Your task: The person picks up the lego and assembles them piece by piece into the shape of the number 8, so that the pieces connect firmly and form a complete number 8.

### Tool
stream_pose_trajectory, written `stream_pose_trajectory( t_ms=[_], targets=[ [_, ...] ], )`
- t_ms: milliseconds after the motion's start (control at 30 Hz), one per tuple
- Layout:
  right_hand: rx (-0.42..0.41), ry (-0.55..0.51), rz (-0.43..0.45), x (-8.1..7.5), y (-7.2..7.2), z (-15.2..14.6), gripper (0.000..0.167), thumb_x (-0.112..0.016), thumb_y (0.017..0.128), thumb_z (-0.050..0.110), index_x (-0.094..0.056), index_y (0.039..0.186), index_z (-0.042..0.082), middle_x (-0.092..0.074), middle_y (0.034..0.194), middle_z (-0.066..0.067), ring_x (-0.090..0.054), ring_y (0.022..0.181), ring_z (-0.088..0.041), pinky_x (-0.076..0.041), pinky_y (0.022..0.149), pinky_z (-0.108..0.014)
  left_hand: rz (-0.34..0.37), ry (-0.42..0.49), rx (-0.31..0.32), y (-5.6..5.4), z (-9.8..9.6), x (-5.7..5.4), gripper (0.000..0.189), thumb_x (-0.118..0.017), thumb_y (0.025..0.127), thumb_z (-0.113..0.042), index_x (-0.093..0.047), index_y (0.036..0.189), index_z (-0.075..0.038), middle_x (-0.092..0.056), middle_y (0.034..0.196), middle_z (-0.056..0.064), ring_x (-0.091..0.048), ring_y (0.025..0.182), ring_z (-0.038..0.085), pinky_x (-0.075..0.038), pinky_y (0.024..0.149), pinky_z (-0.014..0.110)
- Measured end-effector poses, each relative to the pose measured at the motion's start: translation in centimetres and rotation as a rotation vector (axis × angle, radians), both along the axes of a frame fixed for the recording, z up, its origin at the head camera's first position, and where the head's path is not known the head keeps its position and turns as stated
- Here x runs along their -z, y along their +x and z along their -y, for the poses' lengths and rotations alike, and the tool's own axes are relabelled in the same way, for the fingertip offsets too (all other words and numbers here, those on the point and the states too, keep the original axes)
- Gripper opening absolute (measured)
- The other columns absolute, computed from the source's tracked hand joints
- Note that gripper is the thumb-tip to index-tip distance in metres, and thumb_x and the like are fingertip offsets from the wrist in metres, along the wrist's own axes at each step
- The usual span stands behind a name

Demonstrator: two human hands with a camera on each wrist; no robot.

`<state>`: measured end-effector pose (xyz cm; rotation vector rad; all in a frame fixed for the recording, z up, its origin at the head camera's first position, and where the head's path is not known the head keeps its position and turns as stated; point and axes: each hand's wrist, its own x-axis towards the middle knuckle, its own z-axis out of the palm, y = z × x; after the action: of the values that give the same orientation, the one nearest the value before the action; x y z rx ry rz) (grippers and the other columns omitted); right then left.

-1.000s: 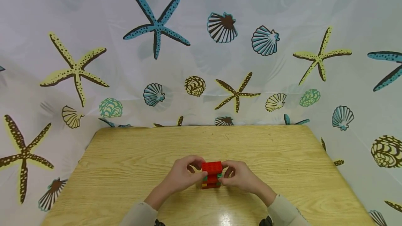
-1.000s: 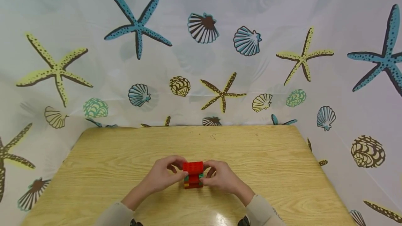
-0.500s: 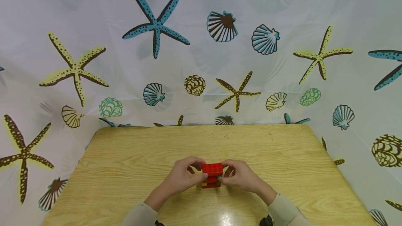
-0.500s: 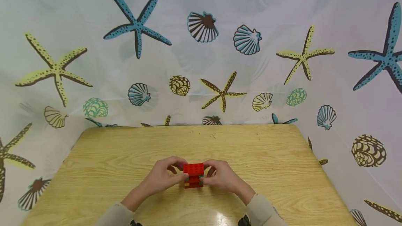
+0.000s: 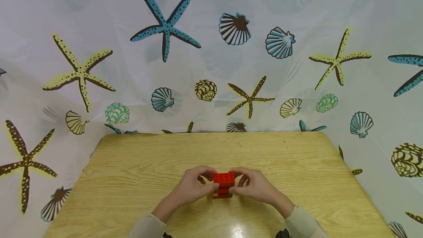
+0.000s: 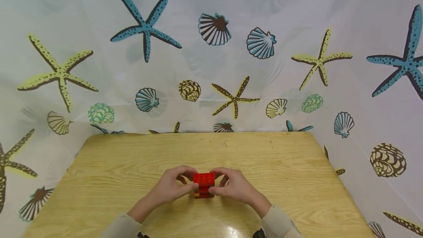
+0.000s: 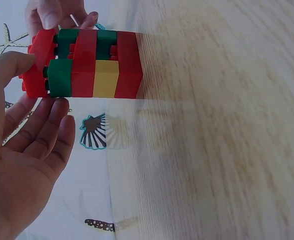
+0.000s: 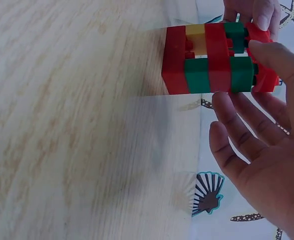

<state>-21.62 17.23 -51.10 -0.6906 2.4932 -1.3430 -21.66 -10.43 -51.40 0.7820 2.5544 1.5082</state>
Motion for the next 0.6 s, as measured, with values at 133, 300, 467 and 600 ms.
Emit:
stream_pose_trajectory(
  t_ms=[133, 300, 467, 600],
  targets=[
    [0.012, -0.018, -0.041, -0.16, 0.14, 0.02, 0.051, -0.081, 0.095, 0.034, -0.067, 0.139, 0.013, -0.075, 0.111, -0.005, -0.067, 0.082, -0.012, -0.055, 0.065, -0.026, -0.005, -0.003, -0.004, 0.01, 0.02, -0.05, 0.035, -0.079, 0.096, -0.036, -0.072, 0.123, -0.015, -0.075, 0.113, 0.000, -0.071, 0.100, 0.024, -0.056, 0.080, 0.027],
    [0.024, -0.014, -0.063, -0.30, 0.22, 0.05, 0.039, -0.080, 0.096, 0.030, -0.071, 0.133, 0.019, -0.075, 0.119, -0.001, -0.067, 0.084, -0.009, -0.055, 0.070, -0.026, 0.005, -0.001, 0.007, 0.00, -0.02, -0.02, 0.035, -0.079, 0.096, -0.035, -0.071, 0.124, -0.015, -0.075, 0.114, 0.001, -0.071, 0.100, 0.027, -0.056, 0.080, 0.027],
    [0.019, -0.003, -0.072, -0.54, 0.29, 0.05, 0.038, -0.079, 0.097, 0.030, -0.072, 0.131, 0.018, -0.075, 0.118, -0.001, -0.068, 0.085, -0.009, -0.055, 0.071, -0.026, 0.025, 0.003, 0.012, -0.05, -0.09, -0.15, 0.029, -0.079, 0.096, -0.034, -0.072, 0.120, -0.019, -0.075, 0.111, -0.003, -0.070, 0.099, 0.024, -0.058, 0.081, 0.031],
    [0.022, 0.005, -0.066, -0.64, 0.39, 0.08, 0.038, -0.079, 0.097, 0.031, -0.072, 0.131, 0.017, -0.075, 0.119, -0.001, -0.068, 0.086, -0.008, -0.055, 0.071, -0.026, 0.038, 0.003, 0.011, -0.04, -0.15, -0.26, 0.026, -0.079, 0.096, -0.034, -0.073, 0.118, -0.022, -0.074, 0.109, -0.007, -0.069, 0.097, 0.016, -0.058, 0.080, 0.032]
  ],
)
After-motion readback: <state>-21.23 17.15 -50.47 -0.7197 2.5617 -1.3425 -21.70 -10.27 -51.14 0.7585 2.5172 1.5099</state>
